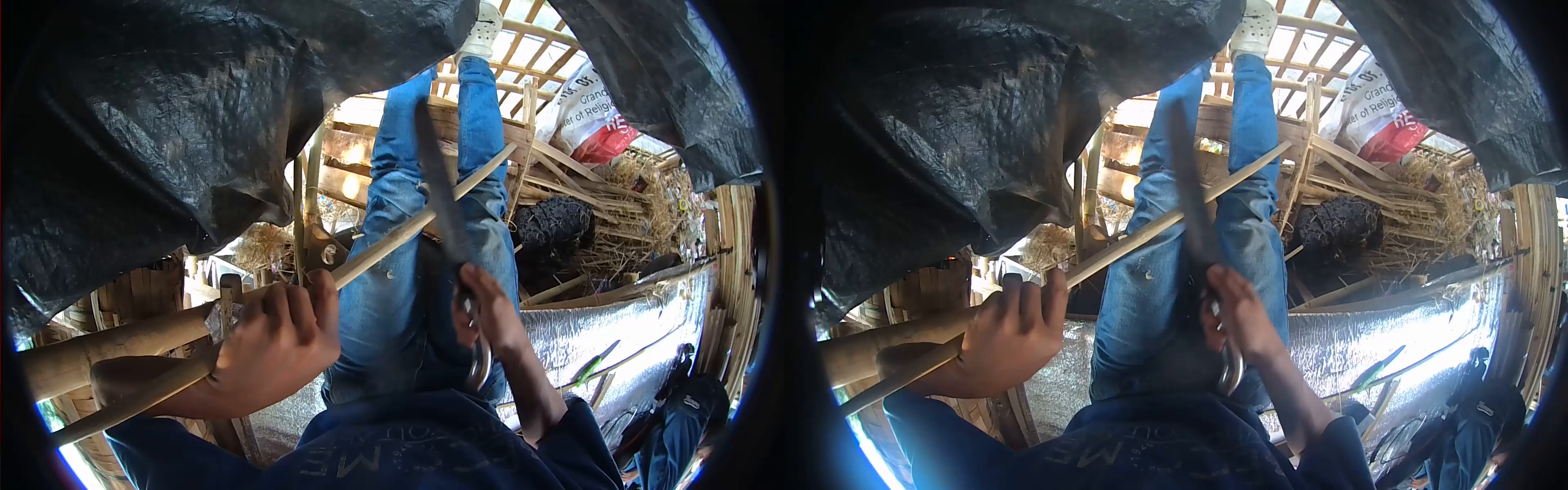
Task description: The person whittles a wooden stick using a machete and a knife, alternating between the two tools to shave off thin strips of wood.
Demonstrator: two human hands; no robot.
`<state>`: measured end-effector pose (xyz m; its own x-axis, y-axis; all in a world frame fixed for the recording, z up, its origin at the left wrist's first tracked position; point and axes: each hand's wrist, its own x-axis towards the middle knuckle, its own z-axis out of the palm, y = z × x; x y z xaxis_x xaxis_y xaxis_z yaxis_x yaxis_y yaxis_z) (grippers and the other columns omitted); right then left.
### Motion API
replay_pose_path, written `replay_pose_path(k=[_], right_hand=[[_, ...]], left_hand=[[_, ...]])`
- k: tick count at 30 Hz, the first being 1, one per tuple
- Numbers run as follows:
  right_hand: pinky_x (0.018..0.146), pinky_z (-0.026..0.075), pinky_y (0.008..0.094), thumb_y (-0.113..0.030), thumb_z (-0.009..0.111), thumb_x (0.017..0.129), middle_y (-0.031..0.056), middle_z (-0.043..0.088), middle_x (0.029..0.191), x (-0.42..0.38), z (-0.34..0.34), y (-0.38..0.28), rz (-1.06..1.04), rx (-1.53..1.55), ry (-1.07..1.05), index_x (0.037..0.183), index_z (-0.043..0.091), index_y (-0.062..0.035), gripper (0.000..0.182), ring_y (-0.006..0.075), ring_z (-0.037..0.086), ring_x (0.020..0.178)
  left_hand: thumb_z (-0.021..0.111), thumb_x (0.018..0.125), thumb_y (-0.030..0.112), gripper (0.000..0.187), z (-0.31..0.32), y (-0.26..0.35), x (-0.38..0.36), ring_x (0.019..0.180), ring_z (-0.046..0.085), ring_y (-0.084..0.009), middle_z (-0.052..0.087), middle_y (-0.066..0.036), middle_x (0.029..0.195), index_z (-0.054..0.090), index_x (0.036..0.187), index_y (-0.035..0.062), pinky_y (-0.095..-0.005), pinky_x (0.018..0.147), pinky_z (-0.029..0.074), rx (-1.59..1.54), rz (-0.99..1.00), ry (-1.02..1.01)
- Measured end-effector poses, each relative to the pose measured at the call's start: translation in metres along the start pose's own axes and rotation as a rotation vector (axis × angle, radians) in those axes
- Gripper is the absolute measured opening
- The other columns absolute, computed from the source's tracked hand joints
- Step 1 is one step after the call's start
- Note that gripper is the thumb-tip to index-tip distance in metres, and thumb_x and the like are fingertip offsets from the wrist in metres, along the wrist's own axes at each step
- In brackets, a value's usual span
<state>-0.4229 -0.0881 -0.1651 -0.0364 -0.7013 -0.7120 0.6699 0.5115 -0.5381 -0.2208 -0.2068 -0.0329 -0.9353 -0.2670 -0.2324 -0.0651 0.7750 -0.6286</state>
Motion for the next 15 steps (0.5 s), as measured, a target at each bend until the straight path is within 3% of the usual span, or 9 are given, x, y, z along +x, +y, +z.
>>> replay_pose_path(k=[1,3,7,13,14,15], right_hand=[[0.037,0.040,0.0293,-0.033,0.043,0.097,0.0074,0.052,0.064,0.005,-0.004,-0.002,0.016,0.099,0.103,0.097,0.049,-0.0047,0.029,0.0175,0.049,0.039],[0.037,0.040,0.0283,-0.034,0.043,0.097,0.0071,0.052,0.065,-0.004,-0.004,-0.004,0.025,0.067,0.111,0.099,0.049,-0.0046,0.030,0.0172,0.048,0.039],[0.036,0.039,0.0273,-0.031,0.038,0.099,0.0072,0.050,0.060,-0.032,0.012,0.000,-0.042,-0.173,-0.083,0.094,0.048,-0.0044,0.029,0.0166,0.047,0.038],[0.037,0.041,0.0257,-0.028,0.038,0.100,0.0078,0.052,0.062,-0.018,-0.004,-0.021,0.057,-0.271,0.111,0.096,0.050,-0.0012,0.030,0.0162,0.052,0.041],[0.038,0.044,0.0262,-0.029,0.039,0.099,0.0083,0.054,0.067,-0.017,-0.002,0.004,-0.646,-0.640,-0.133,0.100,0.054,0.0000,0.033,0.0163,0.054,0.044],[0.038,0.044,0.0262,-0.029,0.039,0.099,0.0083,0.054,0.067,-0.022,-0.001,0.011,-0.643,-0.633,-0.125,0.100,0.054,0.0000,0.033,0.0163,0.054,0.044]], left_hand=[[0.059,0.084,0.017,0.029,-0.001,-0.002,-0.001,0.055,0.054,-0.0162,0.052,-0.005,0.062,0.062,0.107,0.0008,-0.0257,0.041,0.044,-0.006,-0.003,0.003],[0.060,0.081,0.015,0.029,-0.002,-0.004,0.002,0.056,0.053,-0.0151,0.050,-0.004,0.061,0.062,0.106,-0.0003,-0.0246,0.042,0.043,-0.023,-0.014,0.034],[0.060,0.076,0.010,0.030,-0.006,-0.015,0.002,0.058,0.051,-0.0129,0.047,-0.001,0.060,0.062,0.102,-0.0025,-0.0225,0.042,0.041,-0.065,-0.020,0.065],[0.061,0.077,0.011,0.026,-0.009,-0.015,0.004,0.057,0.051,-0.0125,0.046,-0.001,0.060,0.063,0.100,-0.0021,-0.0227,0.042,0.042,-0.038,-0.023,0.061],[0.061,0.080,0.012,0.024,-0.010,-0.013,0.005,0.056,0.052,-0.0133,0.046,-0.002,0.060,0.064,0.099,-0.0008,-0.0232,0.042,0.042,-0.024,-0.035,0.055],[0.061,0.080,0.012,0.024,-0.008,-0.014,0.006,0.057,0.052,-0.0135,0.046,-0.002,0.060,0.064,0.099,-0.0007,-0.0233,0.042,0.042,-0.017,-0.033,0.050]])
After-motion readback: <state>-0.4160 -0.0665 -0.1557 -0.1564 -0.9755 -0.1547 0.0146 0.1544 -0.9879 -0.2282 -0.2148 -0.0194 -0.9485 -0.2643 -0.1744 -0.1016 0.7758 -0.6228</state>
